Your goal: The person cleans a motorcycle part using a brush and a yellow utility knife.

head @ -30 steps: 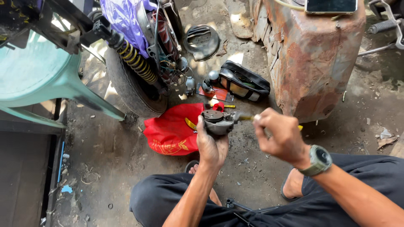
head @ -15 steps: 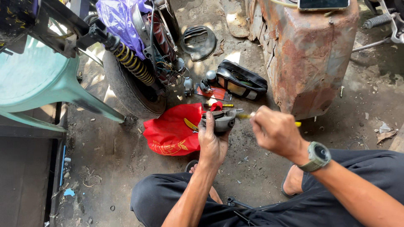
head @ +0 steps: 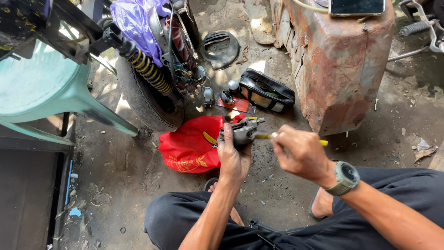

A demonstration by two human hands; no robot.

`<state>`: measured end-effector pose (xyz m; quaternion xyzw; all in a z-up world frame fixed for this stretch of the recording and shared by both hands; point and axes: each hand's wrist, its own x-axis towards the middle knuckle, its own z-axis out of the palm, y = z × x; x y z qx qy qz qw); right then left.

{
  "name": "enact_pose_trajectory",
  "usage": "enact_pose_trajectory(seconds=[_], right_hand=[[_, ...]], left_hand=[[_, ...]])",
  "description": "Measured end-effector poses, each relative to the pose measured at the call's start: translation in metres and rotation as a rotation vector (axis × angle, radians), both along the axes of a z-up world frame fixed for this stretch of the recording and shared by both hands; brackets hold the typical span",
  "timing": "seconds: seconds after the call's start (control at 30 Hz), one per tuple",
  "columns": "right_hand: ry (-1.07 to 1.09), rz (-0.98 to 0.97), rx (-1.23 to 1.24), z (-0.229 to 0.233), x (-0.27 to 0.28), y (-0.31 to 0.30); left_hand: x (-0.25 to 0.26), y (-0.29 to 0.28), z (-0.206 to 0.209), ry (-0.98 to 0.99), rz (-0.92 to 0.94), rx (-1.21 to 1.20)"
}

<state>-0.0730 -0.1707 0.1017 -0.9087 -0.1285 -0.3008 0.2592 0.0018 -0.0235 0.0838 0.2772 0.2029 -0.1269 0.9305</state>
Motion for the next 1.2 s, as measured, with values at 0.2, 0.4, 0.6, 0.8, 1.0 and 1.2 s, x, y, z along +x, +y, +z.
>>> enact_pose_trajectory(seconds=[0.2,0.4,0.6,0.8,1.0,1.2], right_hand=[[0.021,-0.033,-0.083,0.001,0.000,0.007],[-0.029,-0.108,-0.173,-0.008,0.001,0.004],[-0.012,-0.245,0.039,-0.013,0.007,-0.035],[-0.003,-0.077,0.198,-0.005,0.003,-0.002],[-0.007,-0.054,-0.021,-0.001,0.007,0.001],[0.236,-0.185,0.316,-0.042,0.020,-0.021]], left_hand=[[-0.003,-0.002,-0.021,0.017,0.038,0.074],[-0.011,-0.002,-0.006,-0.015,0.091,0.145],[-0.006,0.005,0.007,0.037,0.142,0.084],[-0.005,-0.001,0.011,0.065,0.122,0.068],[-0.010,-0.002,0.012,0.076,0.112,0.082],[0.009,0.024,0.028,0.032,0.176,0.139]])
